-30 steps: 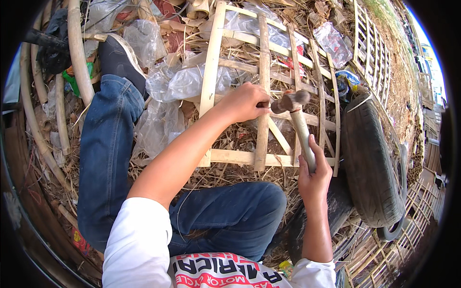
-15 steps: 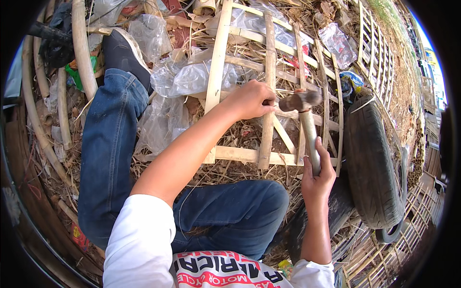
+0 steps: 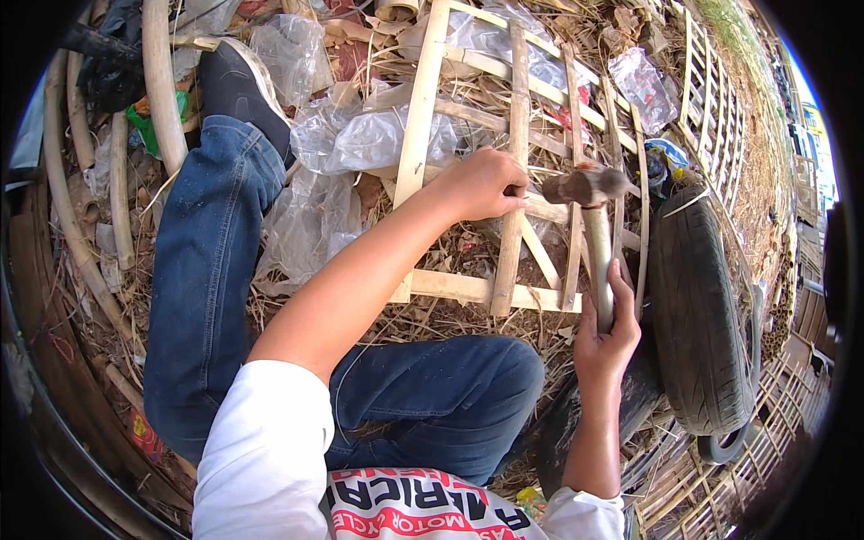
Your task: The person repairs a bamboo frame by hammering a small wooden strip onto it and later trimming a thin piece of bamboo using a large knife while sitting in a yard.
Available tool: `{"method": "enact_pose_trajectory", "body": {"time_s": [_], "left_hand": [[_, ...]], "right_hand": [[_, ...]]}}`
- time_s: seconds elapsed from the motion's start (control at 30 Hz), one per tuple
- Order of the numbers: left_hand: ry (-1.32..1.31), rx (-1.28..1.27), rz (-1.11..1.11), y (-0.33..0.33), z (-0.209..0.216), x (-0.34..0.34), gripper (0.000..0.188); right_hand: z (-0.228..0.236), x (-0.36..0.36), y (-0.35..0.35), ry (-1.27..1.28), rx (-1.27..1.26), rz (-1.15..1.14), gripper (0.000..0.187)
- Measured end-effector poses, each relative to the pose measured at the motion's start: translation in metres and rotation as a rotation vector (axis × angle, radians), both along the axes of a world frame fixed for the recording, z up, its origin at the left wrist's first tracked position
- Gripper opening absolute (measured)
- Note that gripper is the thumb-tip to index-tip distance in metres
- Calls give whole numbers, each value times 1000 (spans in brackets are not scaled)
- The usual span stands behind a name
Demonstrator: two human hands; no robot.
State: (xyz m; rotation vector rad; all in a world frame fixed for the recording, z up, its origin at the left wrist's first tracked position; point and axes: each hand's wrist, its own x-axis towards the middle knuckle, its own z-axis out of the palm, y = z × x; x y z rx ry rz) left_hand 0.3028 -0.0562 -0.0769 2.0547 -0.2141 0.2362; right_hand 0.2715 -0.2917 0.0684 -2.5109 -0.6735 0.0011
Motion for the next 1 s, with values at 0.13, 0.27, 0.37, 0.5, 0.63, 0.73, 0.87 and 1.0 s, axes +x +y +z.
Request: {"method": "enact_pose_trajectory", "body": {"time_s": [0.13,0.27,0.37,0.5,0.63,0.73,0.87,1.0], "left_hand": [[45,51,-13,4,10,-1,19],[26,38,-11,1,6,2,19],[58,24,15,0,6,-4,21],[-63,26,-14,1,-3,2,21],[68,31,14,-2,7,-5,21],[-69,55,-20,2,1,4,22],[64,-36,-43,1,3,2,24],[69,9,-10,-2,4,4,27]], "right_hand": [[12,1,2,84,-88,1,48],[-1,0,1,-37,-62,33,44],[6,2,1,76,-52,-9,43],[-9,-1,-1,69,-52,-10,45],[-3,0,-7,12,-18,-14,44],[0,-7,-7,105,145,-195,36],[-3,-4,-10,538,266,-239,30],[-7,4,-13,590,83,-173,26]]}}
